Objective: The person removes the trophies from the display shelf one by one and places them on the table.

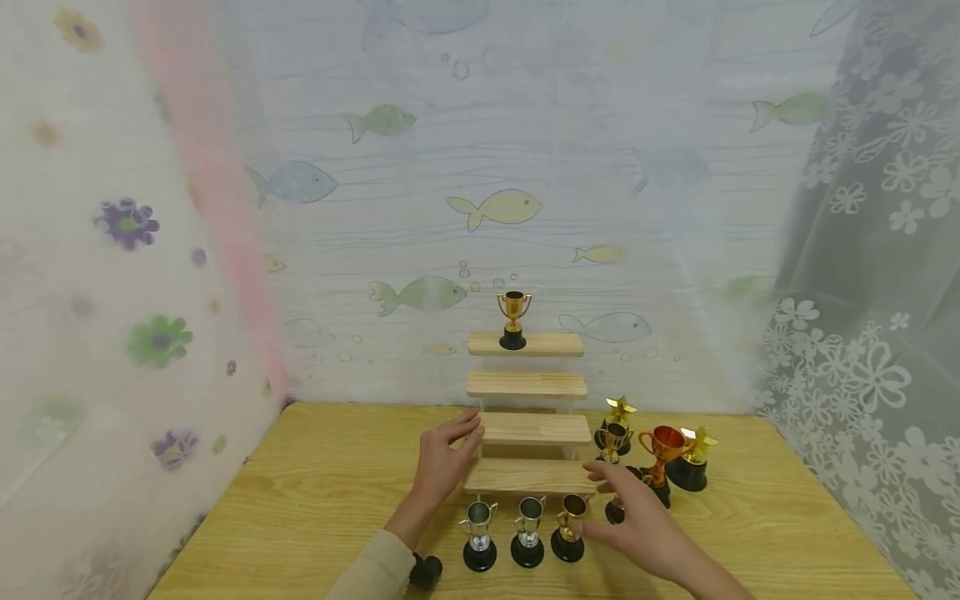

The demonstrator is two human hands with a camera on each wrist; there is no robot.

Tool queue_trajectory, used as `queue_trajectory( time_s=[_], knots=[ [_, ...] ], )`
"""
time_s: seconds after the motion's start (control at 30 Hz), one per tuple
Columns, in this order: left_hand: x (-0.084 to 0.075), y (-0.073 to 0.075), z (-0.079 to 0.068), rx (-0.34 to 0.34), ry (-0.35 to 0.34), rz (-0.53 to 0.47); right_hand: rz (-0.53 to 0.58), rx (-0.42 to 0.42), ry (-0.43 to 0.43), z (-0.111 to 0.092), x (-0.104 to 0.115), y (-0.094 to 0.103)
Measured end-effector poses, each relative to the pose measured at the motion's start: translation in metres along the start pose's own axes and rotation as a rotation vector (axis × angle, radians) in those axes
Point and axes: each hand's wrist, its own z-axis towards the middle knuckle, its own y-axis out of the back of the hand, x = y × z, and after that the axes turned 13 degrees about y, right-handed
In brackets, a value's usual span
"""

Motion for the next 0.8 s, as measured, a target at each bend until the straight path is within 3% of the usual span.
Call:
queue_trajectory(
  time_s=[0.27, 0.6, 0.8],
  knots=[
    [-0.001, 0.0, 0.0, 0.008, 0.016, -0.019, -0.049, -0.016, 0.032, 0.018, 0.016, 0.009],
    [0.0, -0.001, 0.001, 0.001, 0.004, -0.009, -0.088, -0.025, 0.196, 0.051, 0.031, 0.019],
    [0.0, 0.0, 0.001, -0.006, -0.013, -0.001, -0.103, -0.044, 0.223, 0.076, 0.035, 0.022]
  ],
)
